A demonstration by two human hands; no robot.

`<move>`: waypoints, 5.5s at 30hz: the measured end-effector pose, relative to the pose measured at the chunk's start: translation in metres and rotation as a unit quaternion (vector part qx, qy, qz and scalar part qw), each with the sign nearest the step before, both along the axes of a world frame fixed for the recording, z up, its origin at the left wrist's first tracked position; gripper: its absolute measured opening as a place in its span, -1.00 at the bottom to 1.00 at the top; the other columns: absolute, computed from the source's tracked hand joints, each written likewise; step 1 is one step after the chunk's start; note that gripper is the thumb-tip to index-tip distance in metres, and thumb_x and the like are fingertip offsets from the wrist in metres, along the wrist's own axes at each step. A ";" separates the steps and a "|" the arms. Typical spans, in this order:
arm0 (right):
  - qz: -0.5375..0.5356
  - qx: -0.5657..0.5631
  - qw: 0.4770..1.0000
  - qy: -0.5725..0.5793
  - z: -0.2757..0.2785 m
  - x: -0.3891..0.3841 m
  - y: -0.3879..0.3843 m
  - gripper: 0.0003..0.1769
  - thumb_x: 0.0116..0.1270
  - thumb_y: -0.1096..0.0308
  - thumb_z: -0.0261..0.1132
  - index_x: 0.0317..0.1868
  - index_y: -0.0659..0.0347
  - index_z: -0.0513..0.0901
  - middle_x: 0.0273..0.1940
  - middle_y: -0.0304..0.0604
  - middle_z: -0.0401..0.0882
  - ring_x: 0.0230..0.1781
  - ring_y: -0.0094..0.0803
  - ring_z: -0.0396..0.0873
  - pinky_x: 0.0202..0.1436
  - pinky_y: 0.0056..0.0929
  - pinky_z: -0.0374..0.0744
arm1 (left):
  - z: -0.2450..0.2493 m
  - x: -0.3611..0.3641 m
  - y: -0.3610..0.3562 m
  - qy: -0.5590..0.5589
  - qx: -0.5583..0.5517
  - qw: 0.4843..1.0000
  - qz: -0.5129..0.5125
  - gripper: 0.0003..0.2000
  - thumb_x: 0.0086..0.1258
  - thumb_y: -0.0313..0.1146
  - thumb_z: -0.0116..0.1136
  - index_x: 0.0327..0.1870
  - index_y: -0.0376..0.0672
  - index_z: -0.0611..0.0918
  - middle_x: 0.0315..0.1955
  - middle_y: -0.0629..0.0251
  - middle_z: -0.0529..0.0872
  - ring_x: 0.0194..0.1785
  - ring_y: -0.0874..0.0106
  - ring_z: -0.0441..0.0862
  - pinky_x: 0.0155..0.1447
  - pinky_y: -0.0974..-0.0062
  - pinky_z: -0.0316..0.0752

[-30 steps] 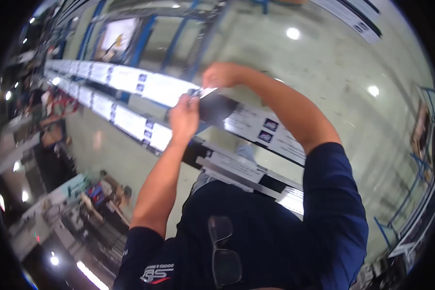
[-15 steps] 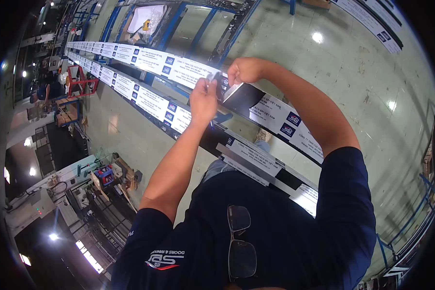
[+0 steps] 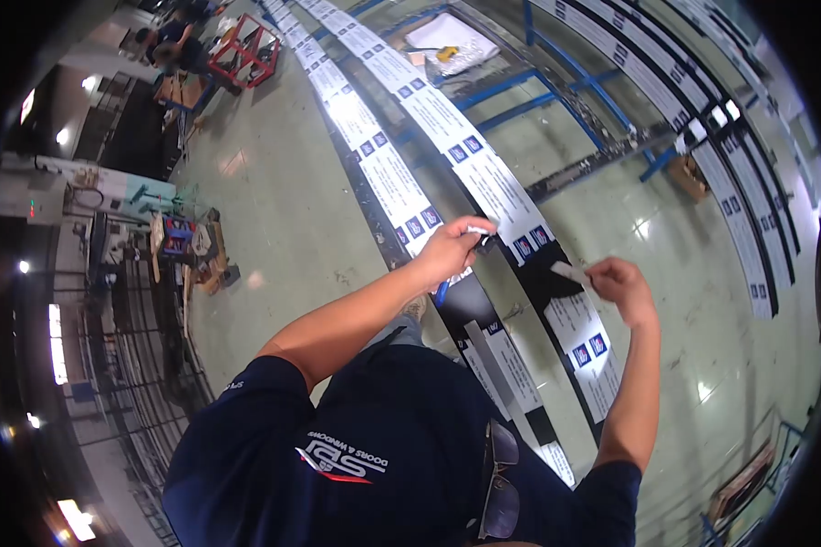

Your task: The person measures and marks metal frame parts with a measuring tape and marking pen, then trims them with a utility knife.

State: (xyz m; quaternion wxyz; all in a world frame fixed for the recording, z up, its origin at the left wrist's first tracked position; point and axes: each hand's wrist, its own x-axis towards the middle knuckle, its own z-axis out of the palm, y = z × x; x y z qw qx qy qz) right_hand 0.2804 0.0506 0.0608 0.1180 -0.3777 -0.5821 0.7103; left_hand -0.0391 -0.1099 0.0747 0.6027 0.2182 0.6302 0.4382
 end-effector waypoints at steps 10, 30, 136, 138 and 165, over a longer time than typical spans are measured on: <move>-0.182 -0.076 0.972 0.132 -0.001 -0.035 -0.081 -0.70 0.42 0.42 0.37 0.11 0.32 0.64 -0.43 -0.37 0.52 -0.52 -0.61 0.40 -0.42 -0.58 0.36 | 0.002 -0.131 0.029 -0.086 0.031 0.980 0.178 -0.81 0.60 -0.33 -0.18 -0.13 -0.13 0.54 -0.38 0.29 0.54 -0.50 0.56 0.38 -0.56 0.59 0.18; -0.216 -0.163 0.905 0.327 0.031 -0.415 -0.138 -0.78 0.54 0.28 0.28 0.09 0.16 0.63 -0.51 -0.24 0.52 -0.48 -0.44 0.46 0.17 -0.10 0.49 | -0.017 -0.251 0.075 -0.171 0.147 0.974 -0.003 -0.85 0.52 -0.48 -0.09 -0.11 -0.12 0.58 -0.50 0.48 0.45 -0.47 0.63 0.32 -0.39 0.55 0.26; -0.315 0.021 0.948 0.048 -0.024 -0.521 0.087 -0.72 0.53 0.38 0.25 0.16 0.27 0.62 -0.32 -0.18 0.69 -0.36 -0.48 0.61 -0.12 -0.47 0.60 | -0.020 -0.511 0.060 -0.217 0.088 0.953 0.193 -0.77 0.67 -0.25 0.04 0.19 -0.09 0.43 -0.17 0.28 0.61 -0.01 0.32 0.64 0.19 0.21 0.60; -0.339 0.040 0.940 0.023 -0.018 -0.537 0.121 -0.70 0.53 0.30 0.27 0.13 0.30 0.62 -0.28 -0.15 0.71 -0.35 -0.49 0.63 -0.18 -0.46 0.60 | -0.015 -0.521 0.038 -0.168 0.072 0.960 0.212 -0.77 0.66 -0.26 0.06 0.17 -0.12 0.44 -0.18 0.32 0.61 -0.03 0.31 0.64 0.18 0.24 0.60; -0.436 0.187 0.628 -0.617 -0.067 -0.150 -0.153 -0.11 0.52 -0.30 0.01 0.59 0.20 0.21 0.63 0.07 0.08 0.65 0.08 0.01 0.59 0.42 -0.11 | 0.038 -0.240 0.032 -0.054 0.179 0.957 -0.223 -0.85 0.62 -0.32 0.12 -0.01 -0.21 0.57 -0.56 0.49 0.39 -0.57 0.67 0.22 -0.49 0.63 0.13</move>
